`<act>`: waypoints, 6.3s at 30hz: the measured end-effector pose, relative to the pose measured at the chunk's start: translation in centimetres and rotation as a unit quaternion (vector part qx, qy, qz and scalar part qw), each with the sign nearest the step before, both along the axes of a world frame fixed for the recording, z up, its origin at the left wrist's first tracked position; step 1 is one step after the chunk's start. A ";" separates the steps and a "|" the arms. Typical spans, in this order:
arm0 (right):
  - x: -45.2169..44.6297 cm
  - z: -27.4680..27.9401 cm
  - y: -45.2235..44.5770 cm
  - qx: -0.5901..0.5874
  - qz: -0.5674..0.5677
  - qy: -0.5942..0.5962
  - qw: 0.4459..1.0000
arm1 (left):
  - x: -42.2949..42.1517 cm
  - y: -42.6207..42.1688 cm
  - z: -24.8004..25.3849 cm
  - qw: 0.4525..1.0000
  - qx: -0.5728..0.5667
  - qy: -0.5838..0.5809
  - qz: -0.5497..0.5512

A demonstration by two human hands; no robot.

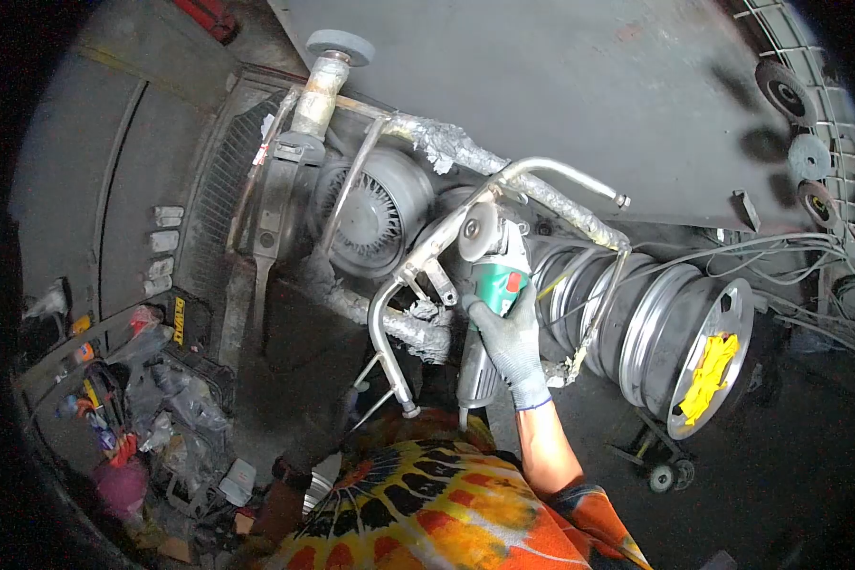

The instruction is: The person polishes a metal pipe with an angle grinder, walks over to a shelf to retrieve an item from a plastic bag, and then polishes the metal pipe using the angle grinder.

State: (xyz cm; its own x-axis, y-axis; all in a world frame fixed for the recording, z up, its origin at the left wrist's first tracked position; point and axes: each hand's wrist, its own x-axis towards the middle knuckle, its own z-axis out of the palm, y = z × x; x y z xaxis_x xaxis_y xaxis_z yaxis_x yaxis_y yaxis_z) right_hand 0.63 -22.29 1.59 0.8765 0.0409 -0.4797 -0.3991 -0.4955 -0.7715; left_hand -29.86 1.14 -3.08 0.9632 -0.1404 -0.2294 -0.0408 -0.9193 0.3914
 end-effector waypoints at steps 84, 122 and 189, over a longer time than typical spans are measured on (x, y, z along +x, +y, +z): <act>4.3 3.1 -3.4 0.015 0.210 0.095 0.973 | 10.6 8.7 5.9 0.645 -0.554 0.435 0.297; 5.8 0.9 -3.4 -0.126 0.271 -0.074 0.951 | 11.8 11.1 6.0 0.675 -0.511 0.440 0.298; 6.2 6.0 -1.3 -0.196 0.302 -0.044 0.932 | 10.2 6.0 7.5 0.714 -0.499 0.359 0.335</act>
